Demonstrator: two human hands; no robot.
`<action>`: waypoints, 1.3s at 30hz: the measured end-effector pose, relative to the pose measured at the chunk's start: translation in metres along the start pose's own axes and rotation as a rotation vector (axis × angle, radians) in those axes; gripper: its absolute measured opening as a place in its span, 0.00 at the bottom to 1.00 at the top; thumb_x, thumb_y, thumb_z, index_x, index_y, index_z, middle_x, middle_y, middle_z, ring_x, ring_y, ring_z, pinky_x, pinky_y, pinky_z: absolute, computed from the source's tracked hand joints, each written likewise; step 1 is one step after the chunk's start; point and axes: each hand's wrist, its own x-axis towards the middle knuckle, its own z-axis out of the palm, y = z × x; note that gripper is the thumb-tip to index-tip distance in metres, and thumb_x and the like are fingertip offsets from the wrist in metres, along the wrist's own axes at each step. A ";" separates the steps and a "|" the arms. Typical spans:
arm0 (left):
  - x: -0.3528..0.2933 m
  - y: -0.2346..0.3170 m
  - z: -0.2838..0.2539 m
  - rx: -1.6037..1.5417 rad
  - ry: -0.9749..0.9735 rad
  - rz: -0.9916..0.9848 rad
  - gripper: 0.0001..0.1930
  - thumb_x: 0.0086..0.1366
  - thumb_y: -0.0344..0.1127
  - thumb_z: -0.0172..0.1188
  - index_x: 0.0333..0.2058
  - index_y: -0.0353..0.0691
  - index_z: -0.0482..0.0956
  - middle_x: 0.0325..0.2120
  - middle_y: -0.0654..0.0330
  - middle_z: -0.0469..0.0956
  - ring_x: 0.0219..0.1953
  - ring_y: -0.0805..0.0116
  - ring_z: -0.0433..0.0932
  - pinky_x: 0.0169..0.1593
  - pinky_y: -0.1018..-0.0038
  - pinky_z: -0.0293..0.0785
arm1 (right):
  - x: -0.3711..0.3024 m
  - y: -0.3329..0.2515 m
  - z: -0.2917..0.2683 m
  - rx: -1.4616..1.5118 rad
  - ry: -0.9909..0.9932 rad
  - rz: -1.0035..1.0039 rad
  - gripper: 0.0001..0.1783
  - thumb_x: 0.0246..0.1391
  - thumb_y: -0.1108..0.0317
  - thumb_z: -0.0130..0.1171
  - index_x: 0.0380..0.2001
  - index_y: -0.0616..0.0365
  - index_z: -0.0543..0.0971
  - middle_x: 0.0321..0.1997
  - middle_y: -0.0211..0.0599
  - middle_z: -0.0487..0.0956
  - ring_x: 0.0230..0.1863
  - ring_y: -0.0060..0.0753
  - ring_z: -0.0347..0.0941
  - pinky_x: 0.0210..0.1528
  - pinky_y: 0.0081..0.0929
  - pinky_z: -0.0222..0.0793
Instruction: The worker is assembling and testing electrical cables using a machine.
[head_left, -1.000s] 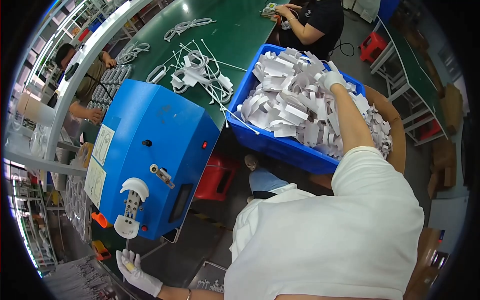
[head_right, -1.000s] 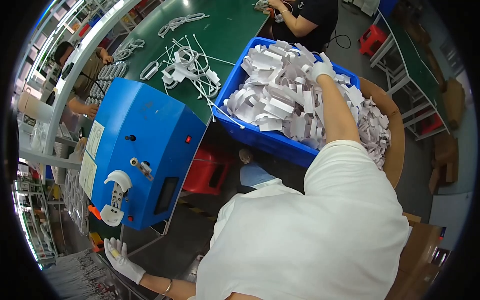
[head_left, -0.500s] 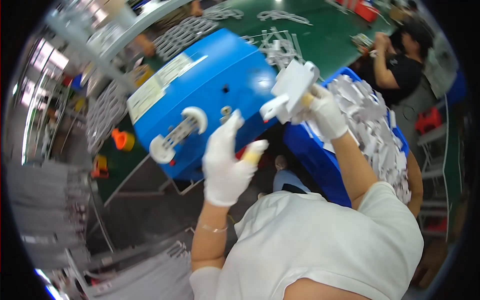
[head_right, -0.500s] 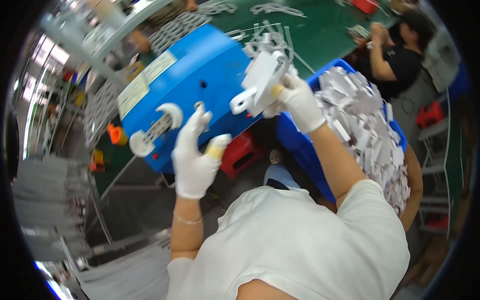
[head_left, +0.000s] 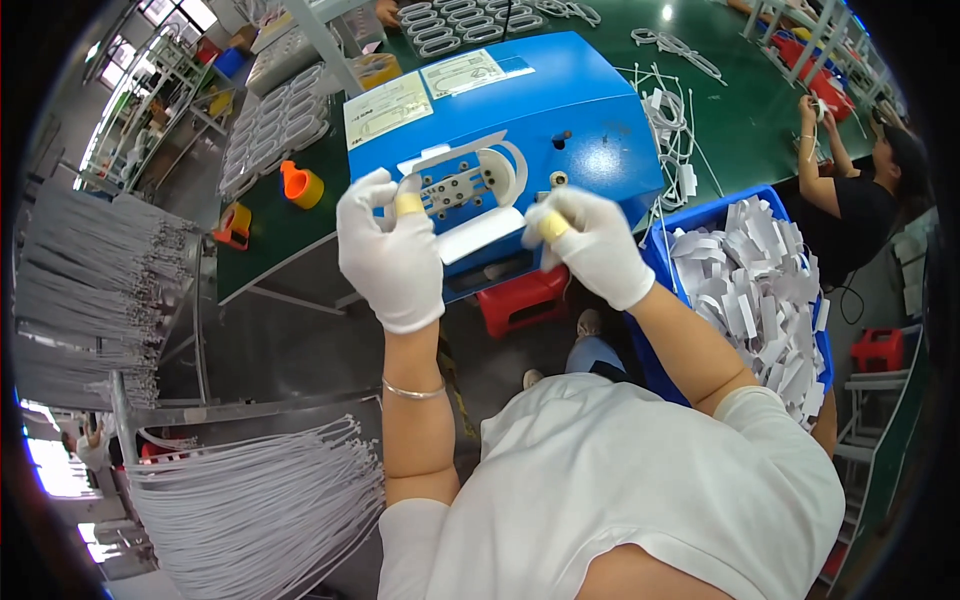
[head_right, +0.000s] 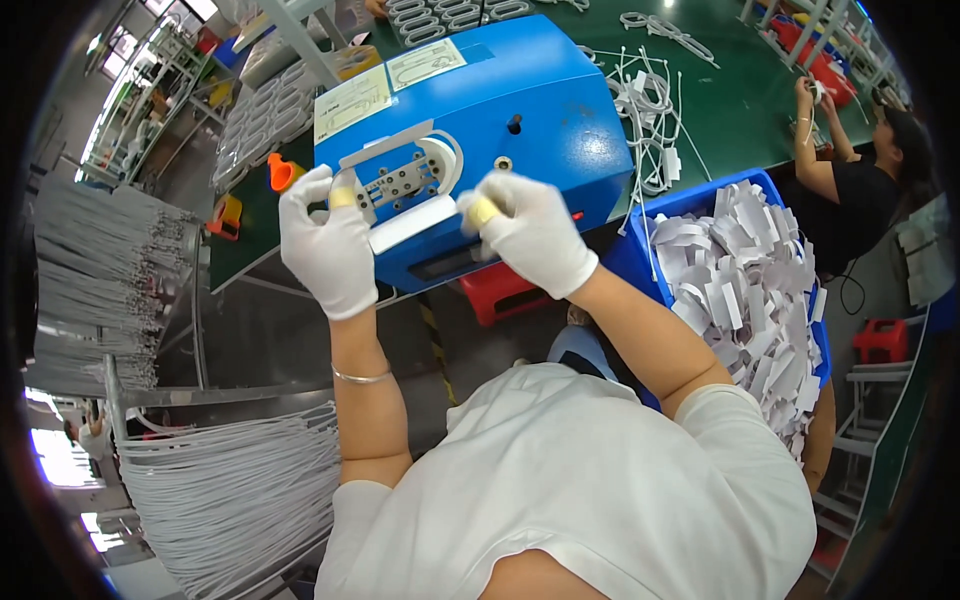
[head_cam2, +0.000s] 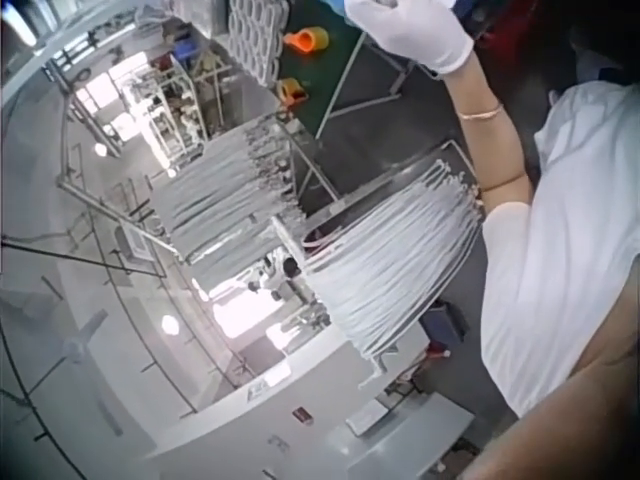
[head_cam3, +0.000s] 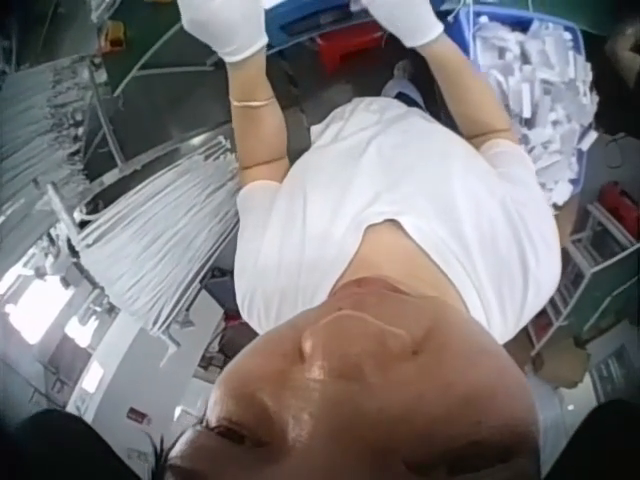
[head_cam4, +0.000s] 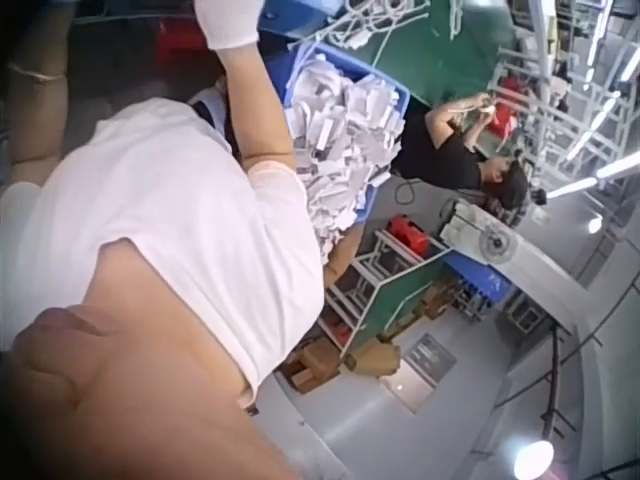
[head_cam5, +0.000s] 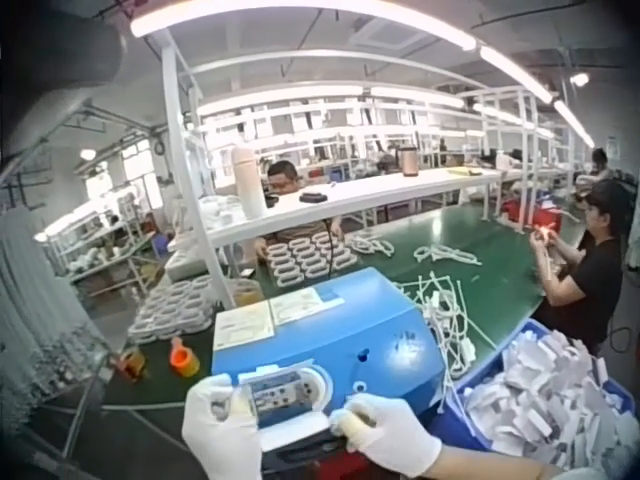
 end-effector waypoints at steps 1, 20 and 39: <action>0.005 -0.003 -0.002 0.194 0.028 0.181 0.08 0.56 0.27 0.66 0.29 0.35 0.73 0.34 0.56 0.78 0.28 0.69 0.77 0.29 0.76 0.73 | 0.010 0.005 -0.004 -0.418 0.120 -0.318 0.07 0.58 0.70 0.56 0.37 0.63 0.75 0.26 0.33 0.77 0.20 0.18 0.71 0.21 0.16 0.66; -0.026 -0.050 -0.010 0.163 0.005 0.284 0.17 0.69 0.38 0.51 0.48 0.30 0.74 0.48 0.48 0.75 0.50 0.53 0.74 0.56 0.66 0.68 | 0.060 0.000 -0.001 -0.278 0.016 -0.374 0.10 0.60 0.68 0.54 0.41 0.61 0.77 0.40 0.32 0.77 0.40 0.19 0.71 0.39 0.15 0.69; 0.004 -0.101 -0.302 2.160 -0.863 -0.730 0.13 0.60 0.38 0.55 0.41 0.46 0.83 0.45 0.60 0.80 0.52 0.58 0.75 0.55 0.53 0.63 | -0.047 0.068 -0.022 -0.566 -0.025 -0.321 0.08 0.56 0.75 0.54 0.38 0.64 0.76 0.44 0.44 0.76 0.48 0.40 0.72 0.55 0.28 0.63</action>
